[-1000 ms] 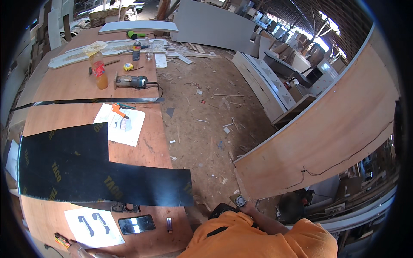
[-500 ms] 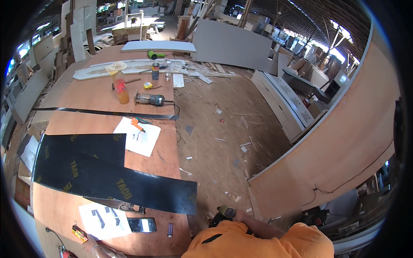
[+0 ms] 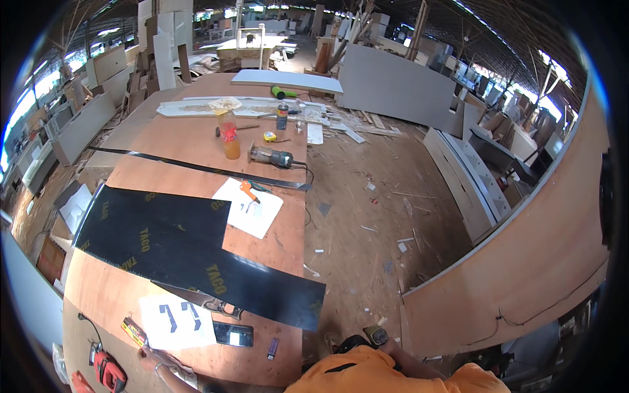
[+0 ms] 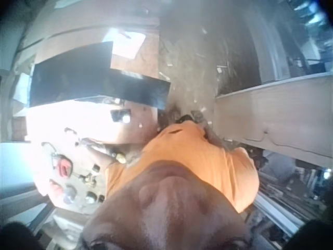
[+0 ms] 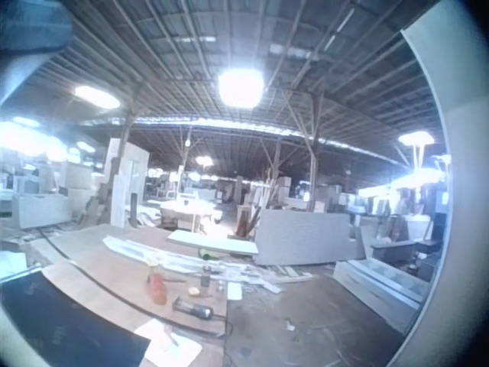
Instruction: The person aligns a piece of plywood against a white wooden structure, uses a nail gun to secure it, and then prepares a power drill with a screw.
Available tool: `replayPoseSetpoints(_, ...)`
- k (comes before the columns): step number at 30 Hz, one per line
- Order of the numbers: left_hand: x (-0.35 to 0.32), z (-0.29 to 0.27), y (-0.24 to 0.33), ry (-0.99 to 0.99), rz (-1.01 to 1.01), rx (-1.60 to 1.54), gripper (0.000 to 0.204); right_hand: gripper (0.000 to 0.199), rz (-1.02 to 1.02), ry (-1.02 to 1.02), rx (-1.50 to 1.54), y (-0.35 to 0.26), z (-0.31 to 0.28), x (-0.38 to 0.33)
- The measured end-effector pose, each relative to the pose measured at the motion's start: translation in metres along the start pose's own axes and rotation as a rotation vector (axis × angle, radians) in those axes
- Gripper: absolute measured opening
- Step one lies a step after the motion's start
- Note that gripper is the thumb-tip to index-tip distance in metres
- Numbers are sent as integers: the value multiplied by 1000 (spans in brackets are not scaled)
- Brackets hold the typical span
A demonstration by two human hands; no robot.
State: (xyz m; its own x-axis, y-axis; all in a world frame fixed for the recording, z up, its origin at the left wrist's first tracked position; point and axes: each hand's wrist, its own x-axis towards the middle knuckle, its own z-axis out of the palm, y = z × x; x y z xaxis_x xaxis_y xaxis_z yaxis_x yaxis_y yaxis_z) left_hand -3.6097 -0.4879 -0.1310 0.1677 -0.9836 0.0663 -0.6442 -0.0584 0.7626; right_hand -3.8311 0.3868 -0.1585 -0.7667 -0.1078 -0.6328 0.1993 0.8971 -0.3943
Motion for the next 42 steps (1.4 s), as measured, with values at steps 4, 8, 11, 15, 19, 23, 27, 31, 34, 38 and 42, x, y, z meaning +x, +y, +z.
replayPoseSetpoints(4, -5, -5, -2, -49, -133, -229, 29, 70, 35, -8, -17, 21, 9, 19)
replayPoseSetpoints(8, 16, -7, -2, -220, -262, -389, 31, 72, -157, 34, 139, 11, 8, 9)
replayPoseSetpoints(11, 31, -19, 8, -327, -382, -536, 31, 58, -110, -9, -146, -27, -6, 15)
replayPoseSetpoints(15, 30, -10, 12, -533, -500, -646, 31, 58, 16, 15, -87, -14, -10, 6)
replayPoseSetpoints(19, 39, -27, -2, -737, -541, -738, 31, 59, 33, 13, 16, -32, -23, -21)
replayPoseSetpoints(23, 39, -23, -33, -967, -553, -824, 31, 67, -145, 3, -173, 55, -11, -10)
replayPoseSetpoints(27, 54, -37, -55, -1058, -464, -899, 31, 71, -107, 84, 80, 65, -9, -8)
replayPoseSetpoints(31, 38, -43, -24, -737, -541, -820, 35, 71, -32, 37, 93, 58, -18, -17)
replayPoseSetpoints(34, 22, -27, -22, -699, -652, -790, 32, 71, 40, 23, 64, 69, -34, -35)
replayPoseSetpoints(38, 31, -25, -22, -516, -567, -407, 33, 71, 39, 10, 50, 62, -45, -25)
replayPoseSetpoints(42, -3, -22, 15, -250, -1, -6, 33, 71, 116, 14, 95, 67, -40, -44)
